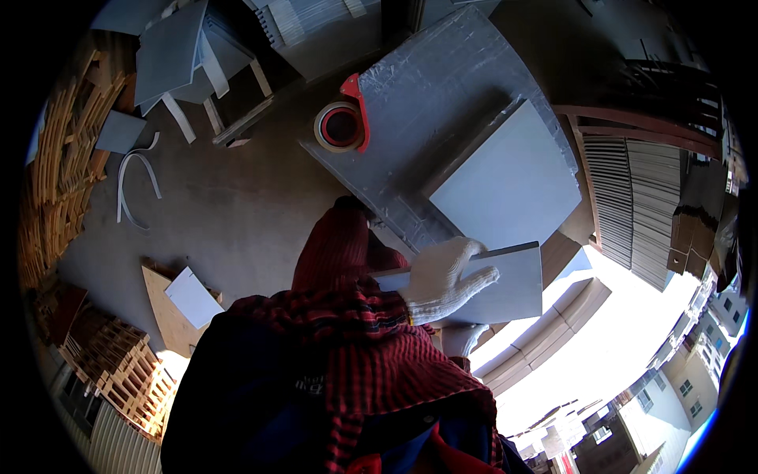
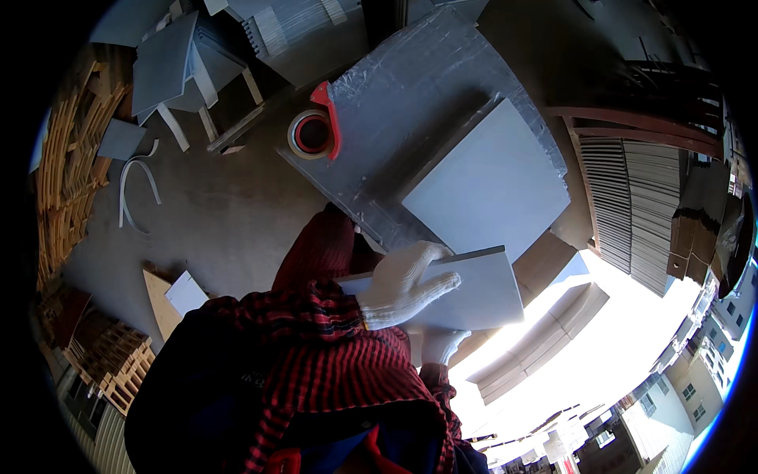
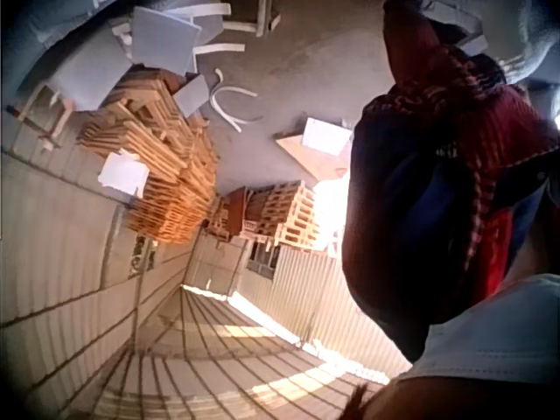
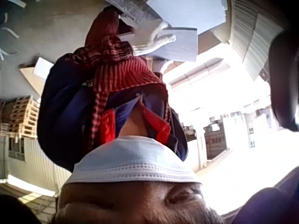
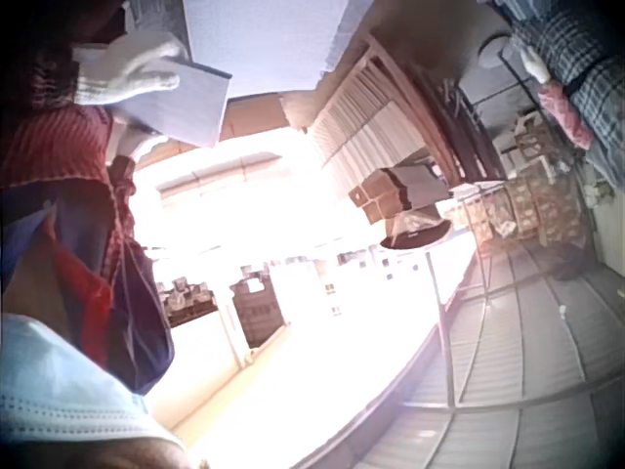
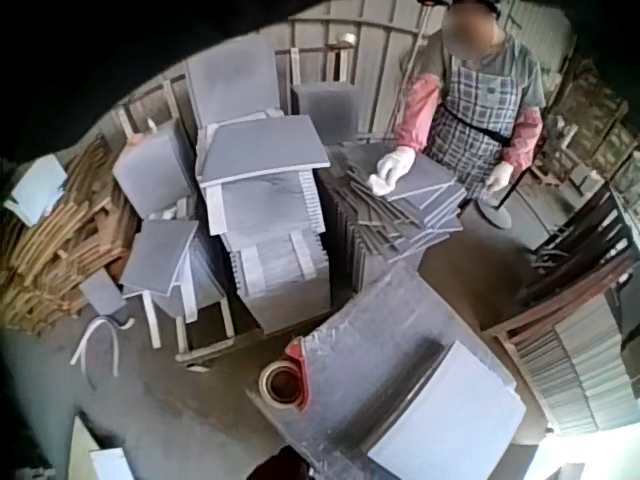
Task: The person handles gray rectangular panels, applies glue to edges, and joins them with a wooden spacer. They then place the assembled unit on a stack and later apply tape to the edges of a panel with a coworker's assistance.
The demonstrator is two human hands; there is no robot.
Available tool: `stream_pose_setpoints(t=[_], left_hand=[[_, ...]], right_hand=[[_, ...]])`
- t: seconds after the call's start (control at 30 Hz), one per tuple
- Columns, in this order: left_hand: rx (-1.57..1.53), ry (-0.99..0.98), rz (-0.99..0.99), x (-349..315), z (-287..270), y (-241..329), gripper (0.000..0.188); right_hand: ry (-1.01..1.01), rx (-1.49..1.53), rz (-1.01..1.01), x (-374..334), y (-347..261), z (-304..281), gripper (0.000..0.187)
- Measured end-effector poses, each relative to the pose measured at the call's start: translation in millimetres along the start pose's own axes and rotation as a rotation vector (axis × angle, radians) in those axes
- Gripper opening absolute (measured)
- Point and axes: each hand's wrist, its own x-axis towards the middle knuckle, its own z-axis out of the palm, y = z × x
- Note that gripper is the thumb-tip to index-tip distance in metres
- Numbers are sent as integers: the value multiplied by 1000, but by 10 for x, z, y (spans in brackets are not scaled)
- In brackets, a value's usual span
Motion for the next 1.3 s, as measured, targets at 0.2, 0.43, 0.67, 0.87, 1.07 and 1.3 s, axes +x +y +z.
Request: stream_pose_setpoints(t=[0.2,0.43,0.67,0.87,1.07,1.3], left_hand=[[-17,48,96,-385,47,43,44],[19,32,227,-832,102,89,53],[29,-148,267,-1193,-58,181,57],[-24,-318,331,-1483,-523,131,52],[24,-57,262,-1860,-1508,-288,55],[34,196,-74,-1846,-3349,-526,60]], right_hand=[[-202,690,227,-23,44,-154,68],[-158,615,230,-318,226,-183,66],[-97,535,207,-747,423,-90,65],[-63,457,170,-1152,642,228,65],[-109,315,55,-1678,716,1006,66],[-161,-126,-443,-1826,406,2104,68]])
